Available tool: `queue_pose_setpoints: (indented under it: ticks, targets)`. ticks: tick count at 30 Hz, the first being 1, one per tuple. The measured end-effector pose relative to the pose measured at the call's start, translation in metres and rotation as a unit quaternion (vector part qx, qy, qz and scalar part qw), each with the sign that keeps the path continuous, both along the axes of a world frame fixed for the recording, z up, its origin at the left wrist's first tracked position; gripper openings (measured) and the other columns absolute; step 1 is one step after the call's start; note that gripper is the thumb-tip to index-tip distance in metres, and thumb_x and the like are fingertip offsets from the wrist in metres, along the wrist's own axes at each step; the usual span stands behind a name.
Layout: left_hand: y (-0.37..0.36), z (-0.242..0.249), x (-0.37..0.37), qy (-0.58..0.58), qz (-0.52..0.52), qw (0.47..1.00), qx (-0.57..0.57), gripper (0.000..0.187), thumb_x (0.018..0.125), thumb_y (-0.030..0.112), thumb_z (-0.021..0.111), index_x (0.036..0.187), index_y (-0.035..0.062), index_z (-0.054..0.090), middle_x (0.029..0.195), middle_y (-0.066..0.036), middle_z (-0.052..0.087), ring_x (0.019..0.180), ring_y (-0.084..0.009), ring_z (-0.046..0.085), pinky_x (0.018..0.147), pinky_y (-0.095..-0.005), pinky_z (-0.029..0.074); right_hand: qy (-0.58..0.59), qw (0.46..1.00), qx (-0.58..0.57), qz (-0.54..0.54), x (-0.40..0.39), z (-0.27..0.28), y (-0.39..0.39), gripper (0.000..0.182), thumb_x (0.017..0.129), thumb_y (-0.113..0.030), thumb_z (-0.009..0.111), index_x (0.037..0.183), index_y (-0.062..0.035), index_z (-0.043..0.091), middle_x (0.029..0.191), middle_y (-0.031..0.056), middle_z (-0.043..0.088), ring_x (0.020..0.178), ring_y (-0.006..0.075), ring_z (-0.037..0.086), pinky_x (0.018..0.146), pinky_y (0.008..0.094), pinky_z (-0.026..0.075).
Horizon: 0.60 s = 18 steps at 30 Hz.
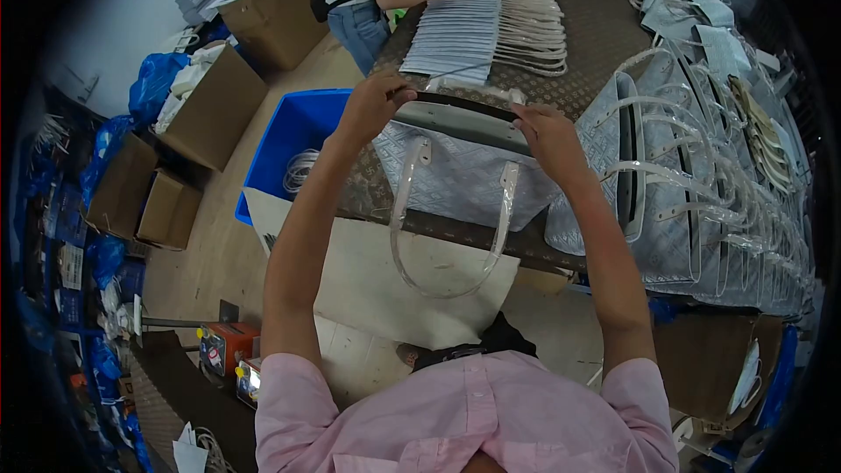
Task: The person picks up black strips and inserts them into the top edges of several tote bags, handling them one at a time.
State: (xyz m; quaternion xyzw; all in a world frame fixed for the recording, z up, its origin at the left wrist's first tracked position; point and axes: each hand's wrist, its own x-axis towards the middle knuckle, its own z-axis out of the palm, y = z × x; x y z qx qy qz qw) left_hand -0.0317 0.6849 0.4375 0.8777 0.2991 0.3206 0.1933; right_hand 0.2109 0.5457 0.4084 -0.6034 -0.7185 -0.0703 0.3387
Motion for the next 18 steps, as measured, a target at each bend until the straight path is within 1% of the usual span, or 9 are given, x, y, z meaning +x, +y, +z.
queue_pose_setpoints:
  ticks: [2, 6, 8, 11, 13, 14, 16, 17, 18]
  targets:
    - [0.004, -0.003, -0.001, 0.026, 0.014, 0.999, -0.02, 0.017, 0.078, 0.012, 0.063, 0.092, 0.0021, 0.063, 0.081, -0.009, 0.06, 0.072, -0.0212, 0.055, 0.066, -0.0305, 0.043, 0.057, 0.998, -0.012, -0.011, 0.002, -0.004, 0.001, 0.02, 0.078, -0.012, 0.057, 0.096, -0.0027, 0.06, 0.083, 0.0125, 0.057, 0.081, 0.0301, 0.056, 0.07, 0.038, 0.045]
    - [0.006, -0.015, -0.001, -0.029, 0.006, 1.0, -0.006, 0.016, 0.077, 0.013, 0.064, 0.087, 0.0006, 0.064, 0.079, -0.012, 0.059, 0.071, -0.0223, 0.055, 0.064, -0.0313, 0.042, 0.055, 0.998, -0.01, -0.042, 0.008, -0.008, -0.005, 0.021, 0.075, -0.01, 0.058, 0.095, -0.0036, 0.06, 0.079, 0.0121, 0.055, 0.08, 0.0288, 0.056, 0.07, 0.0373, 0.045]
    - [0.01, -0.024, 0.0, -0.035, 0.006, 0.999, -0.023, 0.016, 0.077, 0.014, 0.064, 0.087, 0.0005, 0.063, 0.079, -0.012, 0.059, 0.07, -0.023, 0.055, 0.064, -0.0315, 0.042, -0.071, 0.996, 0.023, -0.057, 0.005, -0.006, -0.011, 0.021, 0.073, -0.007, 0.059, 0.093, -0.003, 0.06, 0.08, 0.0129, 0.053, 0.079, 0.0289, 0.055, 0.07, 0.0377, 0.044]
    - [0.018, -0.031, -0.003, -0.022, 0.026, 0.999, 0.002, 0.017, 0.077, 0.014, 0.064, 0.088, 0.0013, 0.063, 0.08, -0.012, 0.059, 0.071, -0.0239, 0.056, 0.064, -0.0318, 0.042, -0.079, 0.994, -0.002, -0.072, 0.007, -0.014, -0.016, 0.016, 0.072, -0.006, 0.058, 0.088, -0.0024, 0.06, 0.082, 0.0129, 0.054, 0.079, 0.0299, 0.054, 0.072, 0.0388, 0.044]
    - [0.019, -0.027, -0.005, 0.061, 0.026, 0.998, -0.001, 0.016, 0.076, 0.014, 0.065, 0.087, 0.0033, 0.064, 0.078, -0.011, 0.059, 0.071, -0.0239, 0.055, 0.064, -0.0326, 0.042, -0.049, 0.996, -0.036, -0.061, 0.007, -0.013, -0.016, 0.016, 0.073, -0.005, 0.058, 0.088, -0.0022, 0.059, 0.082, 0.0129, 0.054, 0.081, 0.0309, 0.054, 0.073, 0.0393, 0.044]
    - [0.022, -0.03, -0.008, 0.062, 0.028, 0.998, 0.0, 0.016, 0.076, 0.014, 0.065, 0.087, 0.0033, 0.064, 0.078, -0.011, 0.059, 0.071, -0.0239, 0.055, 0.064, -0.0326, 0.042, -0.019, 0.996, -0.07, -0.052, 0.006, -0.012, -0.016, 0.016, 0.073, -0.004, 0.057, 0.089, -0.0021, 0.058, 0.082, 0.013, 0.054, 0.082, 0.0318, 0.054, 0.073, 0.0399, 0.044]
    - [0.028, -0.036, -0.011, 0.067, -0.02, 0.997, 0.027, 0.027, 0.074, 0.014, 0.067, 0.1, 0.0081, 0.061, 0.074, -0.01, 0.057, 0.069, -0.0243, 0.054, 0.063, -0.0337, 0.042, 0.002, 0.996, -0.075, -0.048, 0.007, -0.016, -0.012, 0.018, 0.073, -0.004, 0.058, 0.091, -0.0014, 0.055, 0.083, 0.0144, 0.055, 0.083, 0.0328, 0.054, 0.072, 0.0406, 0.044]
    - [0.028, -0.034, -0.013, 0.067, -0.018, 0.997, 0.029, 0.027, 0.074, 0.014, 0.067, 0.1, 0.0081, 0.061, 0.074, -0.01, 0.057, 0.069, -0.0243, 0.054, 0.063, -0.0337, 0.042, 0.022, 0.995, -0.083, -0.046, 0.005, -0.016, -0.01, 0.021, 0.073, -0.004, 0.058, 0.093, -0.0006, 0.052, 0.084, 0.0157, 0.055, 0.083, 0.0337, 0.054, 0.071, 0.0412, 0.044]
    - [0.027, -0.032, -0.013, 0.096, 0.002, 0.995, -0.009, 0.038, 0.073, 0.013, 0.068, 0.109, 0.0112, 0.055, 0.072, -0.01, 0.056, 0.068, -0.0243, 0.054, 0.063, -0.0337, 0.042, 0.023, 0.995, -0.082, -0.044, 0.004, -0.015, -0.009, 0.021, 0.073, -0.004, 0.058, 0.093, -0.0006, 0.052, 0.084, 0.0157, 0.055, 0.083, 0.0337, 0.054, 0.071, 0.0412, 0.044]
